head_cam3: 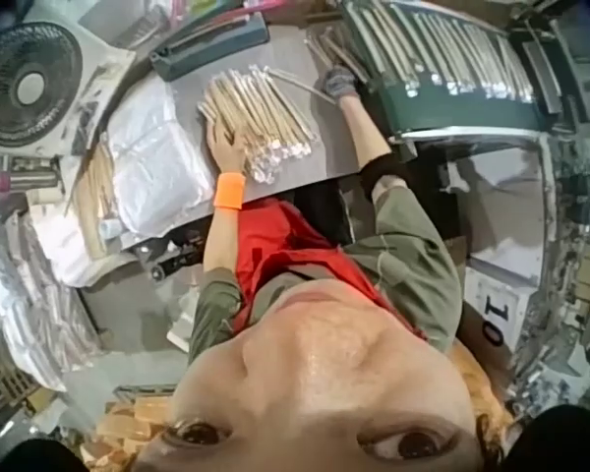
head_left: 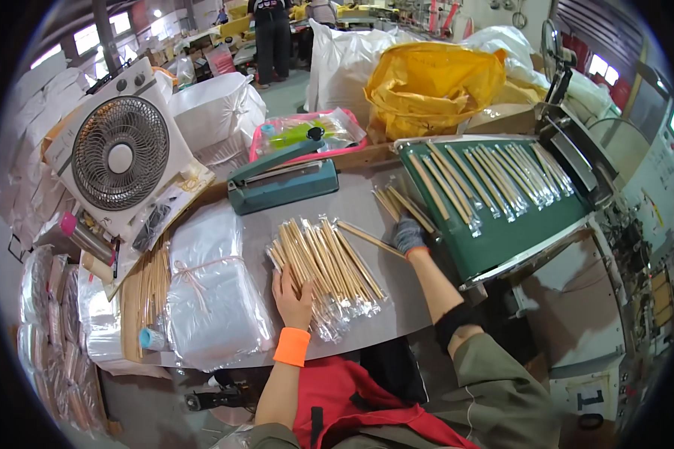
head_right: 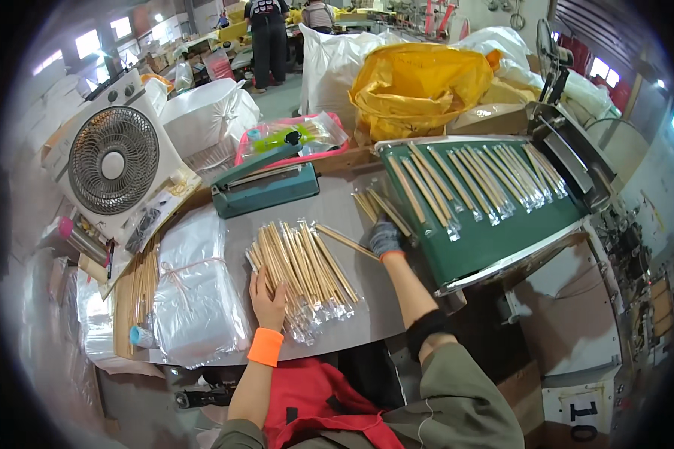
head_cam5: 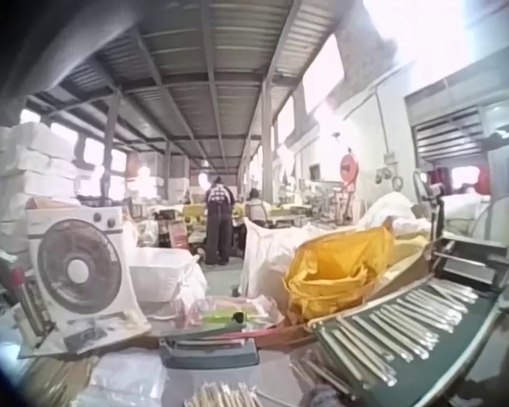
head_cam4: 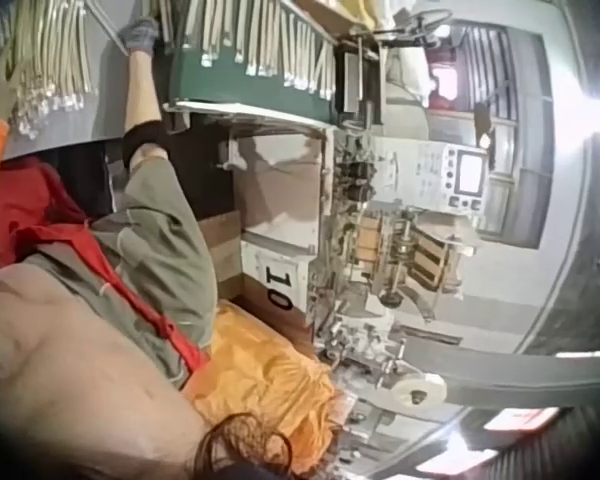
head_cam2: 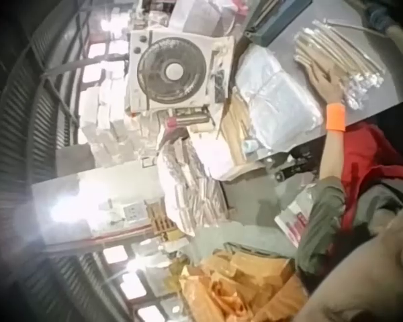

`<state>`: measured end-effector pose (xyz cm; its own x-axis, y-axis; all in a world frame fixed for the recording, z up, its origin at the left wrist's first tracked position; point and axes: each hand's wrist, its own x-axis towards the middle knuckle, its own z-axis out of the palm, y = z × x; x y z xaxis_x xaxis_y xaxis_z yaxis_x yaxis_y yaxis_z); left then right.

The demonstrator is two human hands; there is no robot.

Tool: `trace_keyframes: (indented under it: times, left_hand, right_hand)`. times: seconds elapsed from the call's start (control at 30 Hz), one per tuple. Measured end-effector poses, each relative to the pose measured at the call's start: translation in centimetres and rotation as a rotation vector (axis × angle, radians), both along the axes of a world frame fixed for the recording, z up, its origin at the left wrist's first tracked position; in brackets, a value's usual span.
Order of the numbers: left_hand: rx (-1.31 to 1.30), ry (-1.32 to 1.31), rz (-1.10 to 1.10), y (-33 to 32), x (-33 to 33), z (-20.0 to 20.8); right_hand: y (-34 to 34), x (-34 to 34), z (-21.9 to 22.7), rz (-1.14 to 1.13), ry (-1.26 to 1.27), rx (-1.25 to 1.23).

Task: Placing bundles of wooden sticks into plastic bags and sealing them using a heat sealer.

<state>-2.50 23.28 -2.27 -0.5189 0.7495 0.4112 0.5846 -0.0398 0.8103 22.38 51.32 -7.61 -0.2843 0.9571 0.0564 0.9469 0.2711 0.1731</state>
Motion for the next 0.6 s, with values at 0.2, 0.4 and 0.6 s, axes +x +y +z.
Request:
trace_keyframes:
  times: [0.2,0.4,0.6]
  left_hand:
    - [-0.057,0.116,0.186,-5.9,-5.9,-1.1]
    - [-0.024,0.15,0.167,-5.7,-5.8,-0.8]
    - [0.008,0.076,0.161,-6.3,-6.6,-1.3]
  right_hand:
    - [-21.7,-14.2,5.2,0.463,0.643,-0.095]
    - [-22.3,-14.0,4.6,0.387,1.094,-0.467]
    - [-24.7,-16.2,5.2,0.654,0.828,-0.195]
